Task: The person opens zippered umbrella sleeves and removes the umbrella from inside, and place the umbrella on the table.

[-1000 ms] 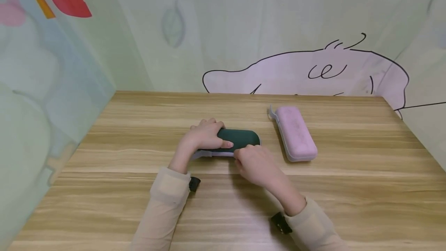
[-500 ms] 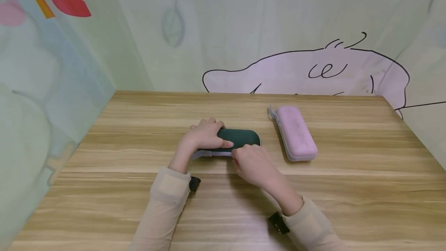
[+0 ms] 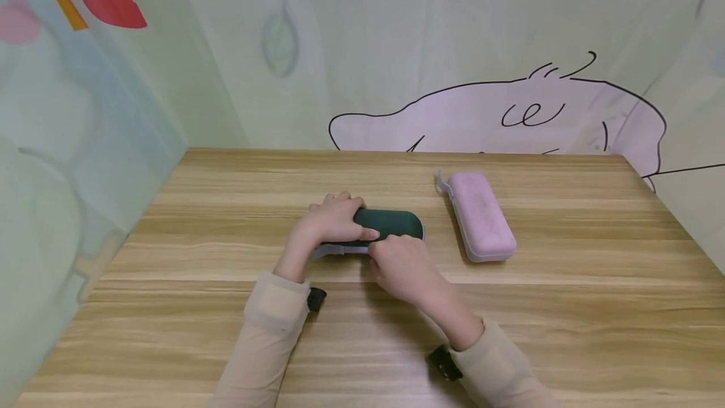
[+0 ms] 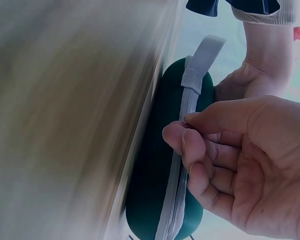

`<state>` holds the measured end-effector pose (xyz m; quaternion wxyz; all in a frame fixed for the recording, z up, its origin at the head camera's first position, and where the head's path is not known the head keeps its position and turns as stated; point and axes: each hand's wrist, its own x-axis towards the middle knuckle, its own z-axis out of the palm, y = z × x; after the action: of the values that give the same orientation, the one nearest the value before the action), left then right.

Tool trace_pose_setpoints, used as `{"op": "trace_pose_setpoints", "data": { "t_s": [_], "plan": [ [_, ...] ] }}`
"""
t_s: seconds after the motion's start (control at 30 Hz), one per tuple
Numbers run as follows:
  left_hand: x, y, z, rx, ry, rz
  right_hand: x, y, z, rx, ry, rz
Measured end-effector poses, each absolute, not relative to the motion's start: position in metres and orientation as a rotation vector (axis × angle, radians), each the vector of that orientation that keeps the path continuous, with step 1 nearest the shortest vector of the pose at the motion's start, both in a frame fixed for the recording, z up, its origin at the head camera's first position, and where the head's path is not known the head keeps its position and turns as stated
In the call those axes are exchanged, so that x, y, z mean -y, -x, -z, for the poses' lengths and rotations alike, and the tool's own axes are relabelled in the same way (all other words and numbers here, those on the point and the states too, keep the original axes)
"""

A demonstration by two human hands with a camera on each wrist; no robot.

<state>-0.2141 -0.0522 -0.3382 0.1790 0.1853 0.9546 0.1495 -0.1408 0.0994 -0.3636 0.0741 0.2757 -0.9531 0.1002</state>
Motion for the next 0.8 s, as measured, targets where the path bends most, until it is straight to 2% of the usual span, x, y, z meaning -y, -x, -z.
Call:
{"op": "trace_pose_setpoints", "data": {
  "t_s": [0.8],
  "plan": [
    [0.052,0.214,0.34,-2.717,-0.534,-0.427,-0.086,0.138,0.368,2.806,-0.79,-0.31]
  ]
}}
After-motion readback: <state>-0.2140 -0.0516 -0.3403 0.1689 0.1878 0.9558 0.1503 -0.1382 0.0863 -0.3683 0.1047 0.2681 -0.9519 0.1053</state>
